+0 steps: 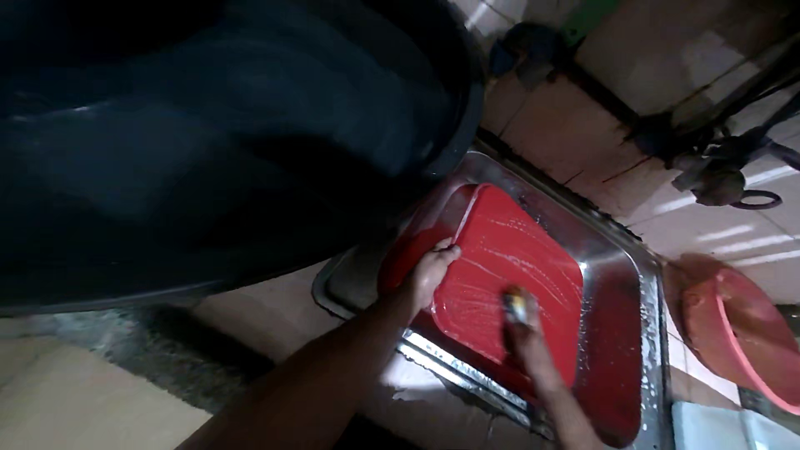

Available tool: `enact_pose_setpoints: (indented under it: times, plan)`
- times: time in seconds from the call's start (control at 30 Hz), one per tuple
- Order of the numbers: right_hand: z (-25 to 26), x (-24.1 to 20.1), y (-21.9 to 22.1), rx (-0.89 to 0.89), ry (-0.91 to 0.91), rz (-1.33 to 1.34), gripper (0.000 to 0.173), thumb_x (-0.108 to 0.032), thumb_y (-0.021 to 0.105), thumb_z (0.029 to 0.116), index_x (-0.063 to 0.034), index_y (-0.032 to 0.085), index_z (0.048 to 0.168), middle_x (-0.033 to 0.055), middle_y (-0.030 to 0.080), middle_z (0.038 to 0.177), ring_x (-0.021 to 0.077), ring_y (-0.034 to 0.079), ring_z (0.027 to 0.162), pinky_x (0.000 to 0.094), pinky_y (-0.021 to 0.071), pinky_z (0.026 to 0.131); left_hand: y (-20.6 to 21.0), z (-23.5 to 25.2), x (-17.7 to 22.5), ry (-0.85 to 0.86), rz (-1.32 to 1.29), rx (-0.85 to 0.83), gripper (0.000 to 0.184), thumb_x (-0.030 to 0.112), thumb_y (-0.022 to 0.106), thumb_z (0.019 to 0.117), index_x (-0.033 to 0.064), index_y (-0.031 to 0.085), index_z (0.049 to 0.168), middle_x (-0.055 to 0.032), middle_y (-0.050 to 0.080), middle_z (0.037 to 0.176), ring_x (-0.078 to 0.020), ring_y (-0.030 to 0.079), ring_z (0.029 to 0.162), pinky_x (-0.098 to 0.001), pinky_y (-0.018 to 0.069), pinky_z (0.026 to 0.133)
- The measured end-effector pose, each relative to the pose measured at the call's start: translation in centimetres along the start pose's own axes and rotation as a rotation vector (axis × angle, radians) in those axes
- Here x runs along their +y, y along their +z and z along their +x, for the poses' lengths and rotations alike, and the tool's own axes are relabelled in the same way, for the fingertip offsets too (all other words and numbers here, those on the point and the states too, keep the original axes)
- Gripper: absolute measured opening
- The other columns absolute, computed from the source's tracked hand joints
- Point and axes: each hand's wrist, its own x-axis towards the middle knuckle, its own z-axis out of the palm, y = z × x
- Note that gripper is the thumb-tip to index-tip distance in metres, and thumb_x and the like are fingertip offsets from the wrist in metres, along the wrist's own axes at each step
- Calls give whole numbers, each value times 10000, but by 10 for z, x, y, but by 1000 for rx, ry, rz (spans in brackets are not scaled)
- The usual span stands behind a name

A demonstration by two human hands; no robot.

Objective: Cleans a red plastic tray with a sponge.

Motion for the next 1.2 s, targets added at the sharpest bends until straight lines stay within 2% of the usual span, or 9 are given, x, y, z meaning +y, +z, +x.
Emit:
enact_pose_setpoints:
  times: [0.13,0.27,0.37,0.5,0.63,0.73,0.87,1.03,1.2]
  plan:
    - [-10,87,-69,114,547,-142,626,-201,535,1061,41,266,1572,331,421,1518,435,473,1381,576,400,1134,2,11,-6,-10,-36,-17,451,358,509,1076,232,496,1510,-85,575,1435,-254,575,1258,-521,493,990]
    - [-22,-10,-1,45,-78,-184,608,-203,553,1029,72,368,1539,306,366,1584,405,393,1473,524,342,1215,-1,18,-13,-26,-48,9,506,485,455,1079,215,514,1502,-63,520,1521,-245,510,1368,-540,444,1080]
    - [0,-87,44,-25,-524,-293,488,-299,586,1007,-50,598,1426,216,521,1509,361,516,1399,518,446,1151,-3,18,-18,-38,-104,34,638,637,445,1023,132,616,1372,-133,641,1331,-264,608,1224,-515,514,995]
    - [114,-105,31,-8,-375,-369,509,-367,509,1061,-125,520,1509,129,469,1578,319,432,1469,564,373,1187,0,14,-17,77,-25,-84,523,436,533,1060,135,507,1486,-120,616,1380,-201,613,1229,-423,524,1018]
    - [173,-103,12,78,-96,-341,531,-386,483,1077,-173,436,1561,118,366,1643,358,362,1501,640,330,1174,4,16,-14,39,6,-184,891,63,719,859,222,273,1614,-119,532,1470,-189,600,1250,-386,545,990]
    - [119,-110,24,28,-352,-211,462,-265,609,1005,-113,593,1440,114,518,1538,299,487,1426,544,428,1149,4,13,-10,40,59,-181,907,10,704,829,143,262,1609,-145,535,1453,-179,605,1237,-358,544,991]
    - [110,-110,41,9,-713,-231,359,-343,612,945,-154,761,1211,44,651,1404,284,487,1430,557,353,1194,1,-2,1,-9,343,-124,743,165,692,913,78,338,1559,-156,547,1420,-194,562,1262,-390,487,1032]
    - [219,-111,2,95,-312,-259,480,-407,555,1044,-156,585,1452,115,549,1507,310,484,1425,579,378,1173,3,-6,2,8,240,-139,929,97,701,892,211,176,1649,-116,331,1635,-210,442,1423,-410,467,1092]
    - [215,28,-76,317,241,-247,511,-462,541,1042,-62,633,1346,234,658,1292,412,612,1226,647,451,1039,4,-5,6,7,243,-138,897,81,697,885,246,231,1634,-80,369,1615,-186,507,1359,-383,529,1006]
